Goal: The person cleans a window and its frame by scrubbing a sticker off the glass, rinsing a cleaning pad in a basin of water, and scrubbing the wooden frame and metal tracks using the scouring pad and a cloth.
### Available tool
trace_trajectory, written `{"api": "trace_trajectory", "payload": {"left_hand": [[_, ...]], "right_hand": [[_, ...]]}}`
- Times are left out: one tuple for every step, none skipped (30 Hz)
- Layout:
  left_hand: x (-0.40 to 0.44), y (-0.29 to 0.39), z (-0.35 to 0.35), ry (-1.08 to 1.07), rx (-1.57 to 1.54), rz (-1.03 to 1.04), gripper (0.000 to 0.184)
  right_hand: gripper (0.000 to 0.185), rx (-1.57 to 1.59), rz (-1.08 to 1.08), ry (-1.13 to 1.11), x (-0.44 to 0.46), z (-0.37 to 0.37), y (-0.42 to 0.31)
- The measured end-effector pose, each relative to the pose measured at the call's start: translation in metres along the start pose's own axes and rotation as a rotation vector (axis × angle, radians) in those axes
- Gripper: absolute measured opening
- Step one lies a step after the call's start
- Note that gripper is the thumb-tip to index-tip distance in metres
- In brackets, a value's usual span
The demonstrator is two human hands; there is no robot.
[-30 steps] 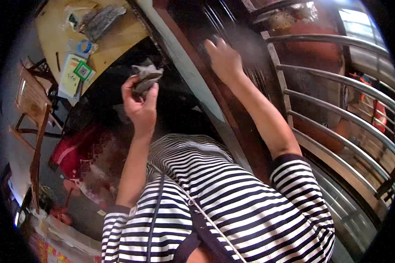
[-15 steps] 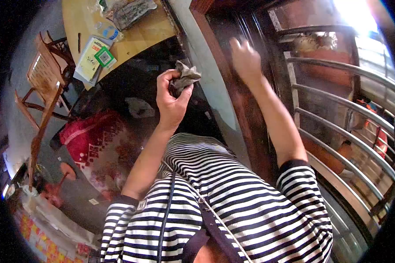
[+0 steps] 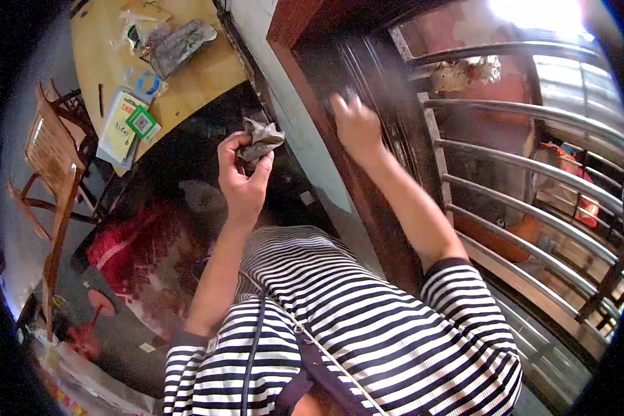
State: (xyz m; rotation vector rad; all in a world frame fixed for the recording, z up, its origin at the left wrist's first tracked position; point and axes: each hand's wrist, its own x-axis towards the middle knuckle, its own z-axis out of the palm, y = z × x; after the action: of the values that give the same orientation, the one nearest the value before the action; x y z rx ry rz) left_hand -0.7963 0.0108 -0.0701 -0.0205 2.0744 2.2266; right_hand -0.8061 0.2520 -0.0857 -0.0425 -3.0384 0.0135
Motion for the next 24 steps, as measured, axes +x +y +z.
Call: {"api": "trace_trajectory", "payload": {"left_hand": [[-0.001, -0.004, 0.000, 0.006, -0.017, -0.007, 0.035], [-0.001, -0.009, -0.001, 0.017, -0.033, -0.010, 0.035], [0.002, -0.012, -0.002, 0.022, -0.042, -0.011, 0.035], [0.005, -0.008, -0.002, 0.013, 0.025, 0.000, 0.035], [0.005, -0.002, -0.002, -0.002, 0.096, 0.011, 0.034], [0.006, 0.002, -0.002, -0.019, 0.167, 0.028, 0.034], [0.006, 0.004, 0.000, -0.031, 0.147, 0.024, 0.034], [0.007, 0.007, 0.000, -0.038, 0.125, 0.023, 0.034], [0.009, 0.008, 0.001, -0.043, 0.102, 0.024, 0.034], [0.010, 0.009, 0.002, -0.037, 0.096, 0.034, 0.034], [0.011, 0.010, 0.004, -0.028, 0.089, 0.047, 0.034], [0.014, 0.011, 0.004, -0.016, 0.081, 0.056, 0.034], [0.013, 0.006, 0.002, -0.011, 0.065, 0.044, 0.034], [0.013, -0.001, 0.000, 0.000, 0.050, 0.026, 0.034], [0.014, -0.006, -0.001, 0.012, 0.038, 0.015, 0.034], [0.018, -0.002, -0.002, 0.008, 0.090, 0.025, 0.034], [0.020, 0.005, -0.003, -0.008, 0.145, 0.034, 0.034], [0.018, 0.009, -0.003, -0.029, 0.199, 0.047, 0.034], [0.017, 0.011, -0.001, -0.038, 0.183, 0.034, 0.034], [0.018, 0.013, 0.002, -0.048, 0.168, 0.027, 0.034], [0.018, 0.015, 0.004, -0.056, 0.148, 0.014, 0.034], [0.016, 0.013, 0.005, -0.053, 0.142, 0.015, 0.034], [0.016, 0.006, 0.006, -0.046, 0.135, 0.021, 0.035], [0.019, 0.002, 0.006, -0.035, 0.128, 0.024, 0.035]], "right_hand": [[0.020, -0.038, 0.016, -0.106, -0.013, -0.014, -0.005], [0.020, -0.075, 0.029, -0.208, -0.017, -0.022, -0.007], [0.026, -0.060, 0.003, -0.152, -0.007, -0.009, -0.003], [0.027, 0.026, -0.033, 0.061, 0.018, 0.002, -0.005], [0.026, 0.051, -0.018, 0.040, 0.051, -0.002, -0.013], [0.026, 0.053, 0.046, -0.062, 0.084, -0.005, -0.023], [0.025, 0.021, 0.023, -0.136, 0.110, -0.001, -0.026], [0.024, 0.037, 0.028, -0.113, 0.106, -0.003, -0.026], [0.024, 0.051, 0.031, -0.087, 0.097, -0.004, -0.024], [0.023, 0.062, 0.030, -0.066, 0.084, -0.006, -0.022], [0.022, 0.095, 0.015, 0.015, 0.057, -0.003, -0.018], [0.022, 0.048, -0.011, 0.014, 0.030, 0.003, -0.011], [0.024, -0.024, 0.022, -0.134, 0.010, -0.005, -0.012], [0.024, -0.002, 0.006, -0.087, 0.015, -0.005, -0.012], [0.023, 0.024, -0.011, -0.036, 0.025, -0.004, -0.012], [0.023, 0.056, -0.021, 0.014, 0.036, -0.002, -0.014], [0.021, 0.053, -0.022, 0.034, 0.066, -0.002, -0.021], [0.020, 0.028, 0.022, 0.013, 0.096, -0.002, -0.028], [0.019, 0.001, 0.032, 0.018, 0.103, 0.006, -0.029], [0.019, -0.026, 0.042, 0.028, 0.106, 0.011, -0.029], [0.017, 0.014, 0.048, 0.064, 0.093, 0.011, -0.025], [0.015, 0.052, 0.054, 0.095, 0.069, 0.004, -0.021], [0.017, 0.083, -0.024, 0.147, 0.042, -0.001, -0.017], [0.018, 0.028, -0.021, 0.083, 0.016, 0.002, -0.013]]}}
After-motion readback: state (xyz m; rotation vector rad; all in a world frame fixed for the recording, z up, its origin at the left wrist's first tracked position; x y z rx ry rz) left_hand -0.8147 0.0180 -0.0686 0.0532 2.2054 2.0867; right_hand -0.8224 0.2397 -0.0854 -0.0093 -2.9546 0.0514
